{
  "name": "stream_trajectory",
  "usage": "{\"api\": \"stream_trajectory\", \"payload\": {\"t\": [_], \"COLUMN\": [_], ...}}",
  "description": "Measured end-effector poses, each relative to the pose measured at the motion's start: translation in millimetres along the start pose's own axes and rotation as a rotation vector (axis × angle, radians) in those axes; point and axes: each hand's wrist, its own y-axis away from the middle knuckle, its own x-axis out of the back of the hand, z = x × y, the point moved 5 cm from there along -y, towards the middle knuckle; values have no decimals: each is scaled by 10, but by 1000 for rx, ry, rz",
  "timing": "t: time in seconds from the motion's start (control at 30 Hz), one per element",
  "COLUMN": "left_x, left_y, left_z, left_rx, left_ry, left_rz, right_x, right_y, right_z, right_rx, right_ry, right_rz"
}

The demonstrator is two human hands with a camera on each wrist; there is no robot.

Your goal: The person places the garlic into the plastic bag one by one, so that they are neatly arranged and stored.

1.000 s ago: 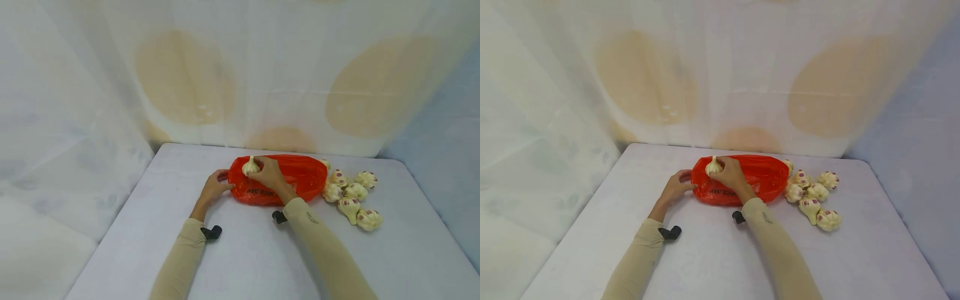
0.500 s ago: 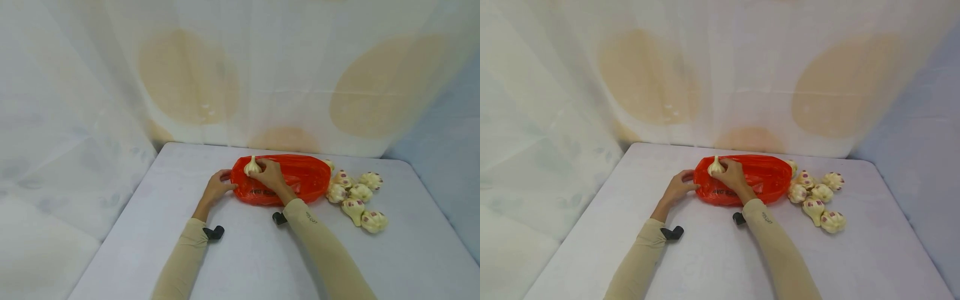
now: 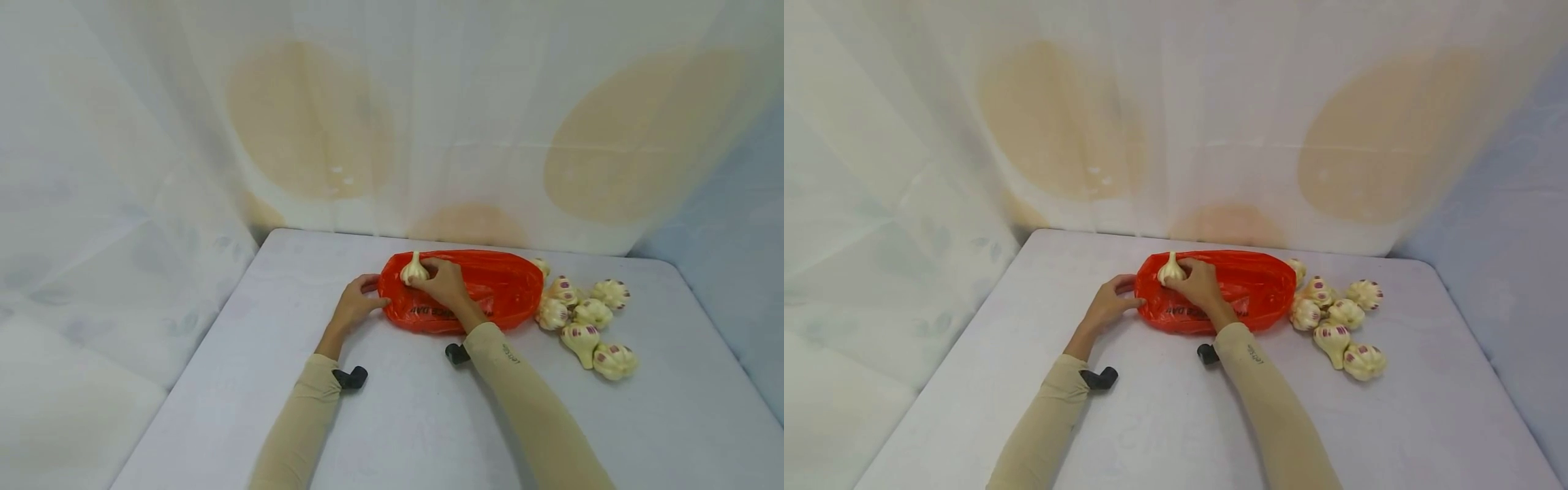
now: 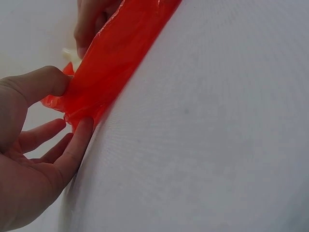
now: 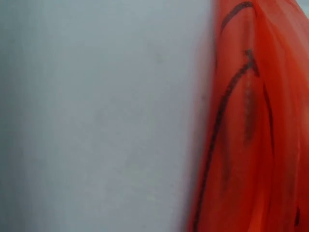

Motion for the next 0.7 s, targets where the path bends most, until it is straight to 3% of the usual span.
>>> {"api": "stream_trajectory", "payload": {"t": [0.5, 0.7], "left_x": [-16, -24], "left_y": [16, 9], "left_z": [-6, -29], "left_rx": [31, 29], "left_ry": [-4, 14], "left_rz": [-10, -8], "right_x": [-13, 12], "right_y": [16, 18], "right_z": [-28, -51], "right_rx": [-18, 2], "right_ry": [43, 8], "right_rz": [0, 17]}}
